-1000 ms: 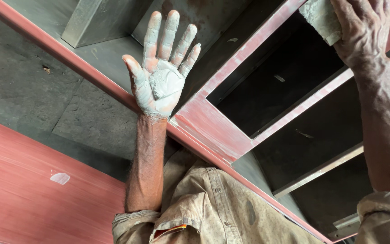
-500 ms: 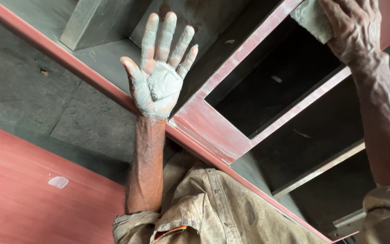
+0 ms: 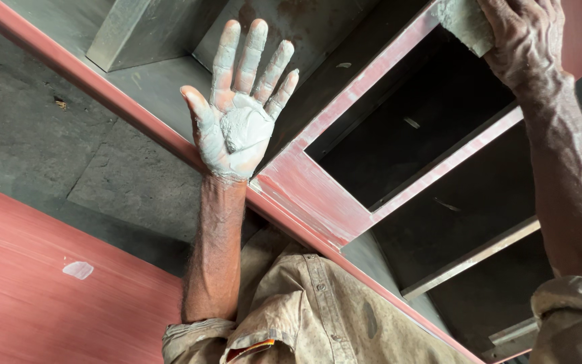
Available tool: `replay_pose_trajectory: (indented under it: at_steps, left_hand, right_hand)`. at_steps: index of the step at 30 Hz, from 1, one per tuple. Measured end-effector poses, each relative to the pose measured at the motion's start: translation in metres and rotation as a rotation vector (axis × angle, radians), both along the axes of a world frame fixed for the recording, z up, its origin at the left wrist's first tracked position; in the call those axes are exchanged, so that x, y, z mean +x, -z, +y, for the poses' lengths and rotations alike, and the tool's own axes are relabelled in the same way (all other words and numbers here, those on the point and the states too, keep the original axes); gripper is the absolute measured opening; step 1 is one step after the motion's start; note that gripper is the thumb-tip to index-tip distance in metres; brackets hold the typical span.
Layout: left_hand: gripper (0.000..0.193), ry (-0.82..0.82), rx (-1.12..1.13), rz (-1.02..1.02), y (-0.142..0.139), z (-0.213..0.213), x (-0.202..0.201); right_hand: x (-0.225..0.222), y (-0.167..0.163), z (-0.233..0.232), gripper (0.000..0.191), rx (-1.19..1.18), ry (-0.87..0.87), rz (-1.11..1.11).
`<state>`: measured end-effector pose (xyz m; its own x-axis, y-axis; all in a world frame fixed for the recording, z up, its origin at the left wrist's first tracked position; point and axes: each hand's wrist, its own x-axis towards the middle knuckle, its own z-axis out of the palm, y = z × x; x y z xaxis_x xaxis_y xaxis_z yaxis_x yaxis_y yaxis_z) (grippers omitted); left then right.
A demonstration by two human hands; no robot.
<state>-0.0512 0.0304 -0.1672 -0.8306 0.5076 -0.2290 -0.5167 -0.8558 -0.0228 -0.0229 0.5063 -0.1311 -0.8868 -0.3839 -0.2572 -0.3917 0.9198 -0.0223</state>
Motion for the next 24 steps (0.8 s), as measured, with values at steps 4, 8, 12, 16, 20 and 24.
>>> replay_pose_trajectory:
  at_steps: [4, 8, 12, 16, 20, 24]
  left_hand:
    - [0.097, 0.008, -0.015, -0.002, -0.002, 0.001, 0.0]
    - [0.096, -0.003, -0.019, 0.018, -0.001, 0.002, -0.002]
    - [0.095, -0.006, -0.001, 0.022, 0.002, 0.001, -0.002]
    - [0.096, -0.005, 0.001, 0.022, 0.002, 0.0, 0.0]
    - [0.096, -0.008, 0.013, 0.015, 0.002, 0.0, 0.0]
    - [0.097, -0.008, 0.014, 0.016, 0.0, -0.001, -0.001]
  right_hand:
    - [0.01, -0.015, 0.006, 0.057, 0.031, -0.034, 0.011]
    - [0.008, -0.026, 0.003, 0.072, 0.12, -0.059, 0.143]
    - [-0.001, -0.019, -0.007, 0.063, 0.053, -0.104, 0.143]
    - [-0.005, -0.015, -0.01, 0.062, 0.05, -0.108, 0.119]
    - [-0.002, -0.013, -0.007, 0.061, 0.058, -0.089, 0.089]
    - [-0.002, -0.007, -0.004, 0.06, 0.065, -0.083, 0.068]
